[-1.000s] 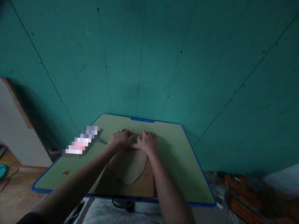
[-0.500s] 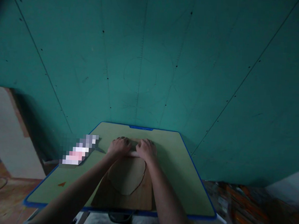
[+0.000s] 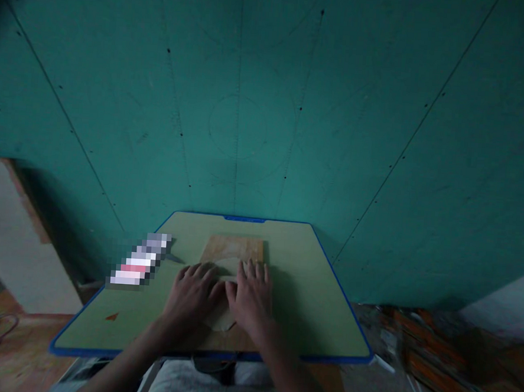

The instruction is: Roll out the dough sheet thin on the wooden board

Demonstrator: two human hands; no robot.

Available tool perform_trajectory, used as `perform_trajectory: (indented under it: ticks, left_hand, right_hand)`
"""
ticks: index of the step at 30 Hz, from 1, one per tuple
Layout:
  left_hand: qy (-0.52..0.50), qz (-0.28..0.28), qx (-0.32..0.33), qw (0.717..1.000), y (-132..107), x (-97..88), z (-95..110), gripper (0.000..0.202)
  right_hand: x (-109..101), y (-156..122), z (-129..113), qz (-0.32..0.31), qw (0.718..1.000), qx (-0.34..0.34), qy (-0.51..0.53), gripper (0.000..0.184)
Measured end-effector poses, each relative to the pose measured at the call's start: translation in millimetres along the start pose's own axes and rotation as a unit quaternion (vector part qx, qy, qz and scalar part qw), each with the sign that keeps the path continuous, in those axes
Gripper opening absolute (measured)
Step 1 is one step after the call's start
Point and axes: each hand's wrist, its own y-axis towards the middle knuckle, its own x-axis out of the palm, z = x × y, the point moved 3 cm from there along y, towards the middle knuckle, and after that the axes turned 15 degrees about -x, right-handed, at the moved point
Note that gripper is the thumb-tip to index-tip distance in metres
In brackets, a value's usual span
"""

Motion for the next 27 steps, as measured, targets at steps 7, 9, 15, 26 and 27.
perform_trajectory:
  ticks: [7, 9, 15, 26, 27]
  left_hand:
    - [-0.024, 0.098, 0.058, 0.993, -39.9, 7.9, -12.4, 0.046]
    - [-0.018, 0.086, 0.045, 0.995, -33.1, 8.7, -11.6, 0.044]
    - [0.017, 0.002, -0.002, 1.000, 5.4, -0.4, -7.5, 0.037]
    - [0.010, -0.005, -0.032, 0.999, 23.5, 0.3, -9.5, 0.038]
    - [0.004, 0.011, -0.020, 1.000, 12.9, 0.0, -8.3, 0.036]
  right_hand:
    - [4.3, -27.5, -6.4, 0.010, 0.998, -0.055, 0.001, 0.061]
    - [3.3, -15.1, -0.6, 0.003, 0.998, -0.060, 0.009, 0.059]
    - [3.7, 36.5, 17.4, -0.024, 0.997, -0.059, 0.031, 0.054]
    - [3.8, 58.1, 16.6, 0.016, 0.999, -0.031, 0.012, 0.039]
    - [3.6, 46.5, 14.4, 0.027, 0.999, -0.035, 0.015, 0.037]
